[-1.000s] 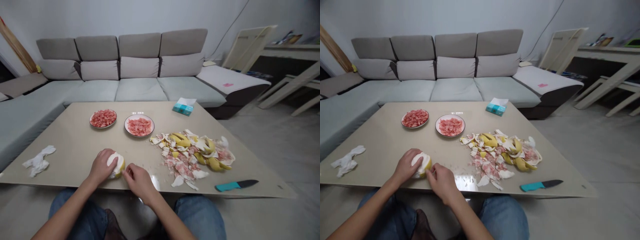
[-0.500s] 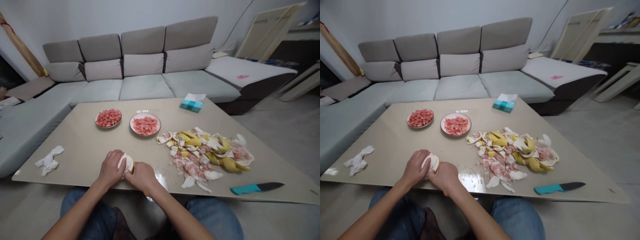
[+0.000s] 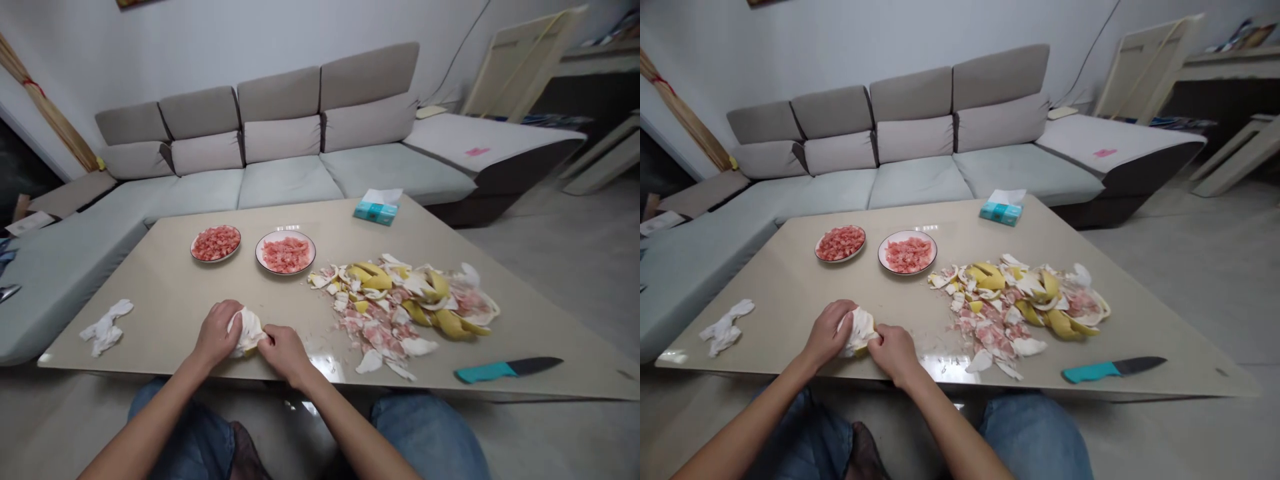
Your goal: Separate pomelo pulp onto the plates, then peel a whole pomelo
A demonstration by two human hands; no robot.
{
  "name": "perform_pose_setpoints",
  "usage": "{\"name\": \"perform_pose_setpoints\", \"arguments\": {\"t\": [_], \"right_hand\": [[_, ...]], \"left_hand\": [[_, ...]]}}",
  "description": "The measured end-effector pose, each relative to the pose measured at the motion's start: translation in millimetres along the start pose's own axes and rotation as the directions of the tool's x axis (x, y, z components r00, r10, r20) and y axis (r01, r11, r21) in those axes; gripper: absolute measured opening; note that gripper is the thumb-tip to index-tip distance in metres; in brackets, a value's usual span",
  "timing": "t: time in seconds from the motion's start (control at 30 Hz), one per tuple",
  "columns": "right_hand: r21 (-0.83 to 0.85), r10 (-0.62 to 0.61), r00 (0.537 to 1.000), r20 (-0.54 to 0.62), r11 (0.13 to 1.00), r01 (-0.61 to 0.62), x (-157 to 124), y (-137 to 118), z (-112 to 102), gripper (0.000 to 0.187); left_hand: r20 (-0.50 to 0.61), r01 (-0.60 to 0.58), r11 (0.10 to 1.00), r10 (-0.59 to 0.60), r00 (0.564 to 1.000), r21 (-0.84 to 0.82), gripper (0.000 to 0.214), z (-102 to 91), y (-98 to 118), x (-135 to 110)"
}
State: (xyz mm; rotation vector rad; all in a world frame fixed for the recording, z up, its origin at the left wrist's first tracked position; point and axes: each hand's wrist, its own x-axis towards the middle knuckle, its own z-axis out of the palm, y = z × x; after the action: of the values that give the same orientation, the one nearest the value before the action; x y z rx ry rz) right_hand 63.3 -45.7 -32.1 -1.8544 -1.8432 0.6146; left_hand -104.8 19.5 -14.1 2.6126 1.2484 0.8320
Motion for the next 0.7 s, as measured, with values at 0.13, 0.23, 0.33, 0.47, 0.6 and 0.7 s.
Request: {"name": "perform_pose_setpoints", "arguments": {"t": [0.13, 0.23, 0.33, 0.47, 0.6, 0.7], "right_hand": [[0.032, -0.074, 0.997, -0.034, 0.997, 0.075, -7, -6, -4, 0.022], [0.15, -0.128, 0.99, -0.053, 0.98, 0.135, -8, -2, -6, 0.026], [0.596, -0.082, 0.997, 0.014, 0.801, 0.058, -8, 10, -2, 0.026], [0.93, -0.061, 0.962, 0.267, 0.276, -0.241, -8, 14, 11, 0.03], [0.963, -0.066, 0.962, 0.264, 0.075, -0.259, -1, 13, 6, 0.028], [0.989, 0.041, 0.991, 0.124, -0.09, -0.12, 8, 42, -31, 0.028]], "left_hand": [[0.014, 0.018, 1.0, -0.018, 1.0, 0.015, 0.027, -3.8, -3, -1], [0.033, 0.042, 0.998, -0.044, 0.999, 0.052, 0.025, -4.6, 2, -2], [0.029, 0.061, 0.991, -0.064, 0.997, 0.119, 0.029, -1.7, 9, -3], [0.051, -0.011, 0.995, 0.006, 0.999, 0.096, 0.027, 1.1, 7, 0], [0.114, -0.013, 1.0, 0.013, 0.993, -0.008, 0.026, -6.0, -6, 5], [0.15, 0.046, 0.995, -0.032, 0.988, -0.093, 0.028, -12.9, -17, 2]]}}
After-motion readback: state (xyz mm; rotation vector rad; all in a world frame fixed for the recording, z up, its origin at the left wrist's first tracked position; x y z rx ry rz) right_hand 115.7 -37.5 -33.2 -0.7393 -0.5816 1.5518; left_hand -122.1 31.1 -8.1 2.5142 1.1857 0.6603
